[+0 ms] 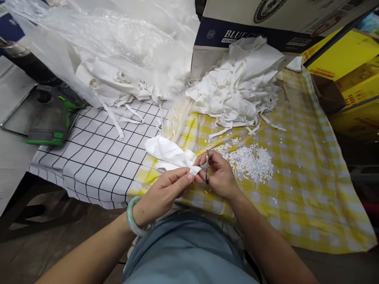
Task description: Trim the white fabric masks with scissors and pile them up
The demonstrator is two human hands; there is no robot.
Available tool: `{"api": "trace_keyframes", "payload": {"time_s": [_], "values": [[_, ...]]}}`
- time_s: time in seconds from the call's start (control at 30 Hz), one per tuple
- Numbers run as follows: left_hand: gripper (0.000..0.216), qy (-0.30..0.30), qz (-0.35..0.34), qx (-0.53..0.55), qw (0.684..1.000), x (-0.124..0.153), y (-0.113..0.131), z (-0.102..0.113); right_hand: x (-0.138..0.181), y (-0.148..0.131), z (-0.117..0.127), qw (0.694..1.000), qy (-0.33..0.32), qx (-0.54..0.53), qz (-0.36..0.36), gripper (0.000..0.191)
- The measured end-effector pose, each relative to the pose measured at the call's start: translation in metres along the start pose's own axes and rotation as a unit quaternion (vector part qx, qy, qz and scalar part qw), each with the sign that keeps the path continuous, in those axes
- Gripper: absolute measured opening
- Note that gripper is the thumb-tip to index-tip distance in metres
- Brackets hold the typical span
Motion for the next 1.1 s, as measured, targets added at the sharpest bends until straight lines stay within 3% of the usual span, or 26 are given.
{"api": "trace_keyframes", "payload": {"time_s": [0.1, 0.17, 0.23, 0.27, 0.37, 0.43, 0.5, 0.57, 0.7, 1.1], "values": [[0.031, -0.003, -0.082, -0.14, 0.987, 0.001, 0.012, -0.002, 0.005, 0.001, -0.001, 0.999, 0.0, -0.008, -0.036, 0.021], [0.027, 0.025, -0.163, -0.23, 0.959, -0.001, 0.021, -0.004, 0.006, 0.0, -0.005, 0.997, 0.001, -0.04, -0.065, 0.026], [0.025, 0.043, -0.219, -0.242, 0.944, -0.006, 0.024, -0.007, 0.007, 0.0, -0.012, 0.989, -0.008, -0.108, -0.103, 0.035], [0.025, 0.044, -0.226, -0.207, 0.951, -0.01, 0.022, -0.009, 0.008, 0.0, -0.015, 0.982, -0.015, -0.141, -0.122, 0.039], [0.031, 0.049, -0.189, -0.027, 0.98, -0.024, 0.01, -0.014, 0.013, 0.003, -0.013, 0.976, -0.029, -0.166, -0.141, 0.043], [0.032, 0.073, -0.164, 0.033, 0.983, -0.031, 0.0, -0.018, 0.02, 0.003, -0.001, 0.989, -0.025, -0.077, -0.127, 0.04], [0.032, 0.084, -0.152, 0.02, 0.985, -0.035, -0.006, -0.022, 0.028, 0.002, 0.015, 0.992, -0.003, 0.067, -0.108, 0.037], [0.032, 0.076, -0.146, -0.018, 0.986, -0.037, -0.009, -0.027, 0.037, -0.002, 0.03, 0.975, 0.02, 0.206, -0.084, 0.036], [0.034, 0.058, -0.158, -0.091, 0.982, -0.041, -0.013, -0.035, 0.046, -0.007, 0.041, 0.934, 0.017, 0.354, -0.039, 0.039], [0.032, 0.024, -0.166, -0.141, 0.976, -0.048, -0.021, -0.039, 0.043, -0.003, 0.046, 0.927, -0.015, 0.37, -0.056, 0.048]]}}
Point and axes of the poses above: each hand's wrist, its own x-axis away from the middle knuckle, its own z-axis out of the back of the hand, y = z × x, the point moved 2 cm from there along -x, towards the middle knuckle, and after that the axes turned 5 degrees about x, right-handed, at the moved point
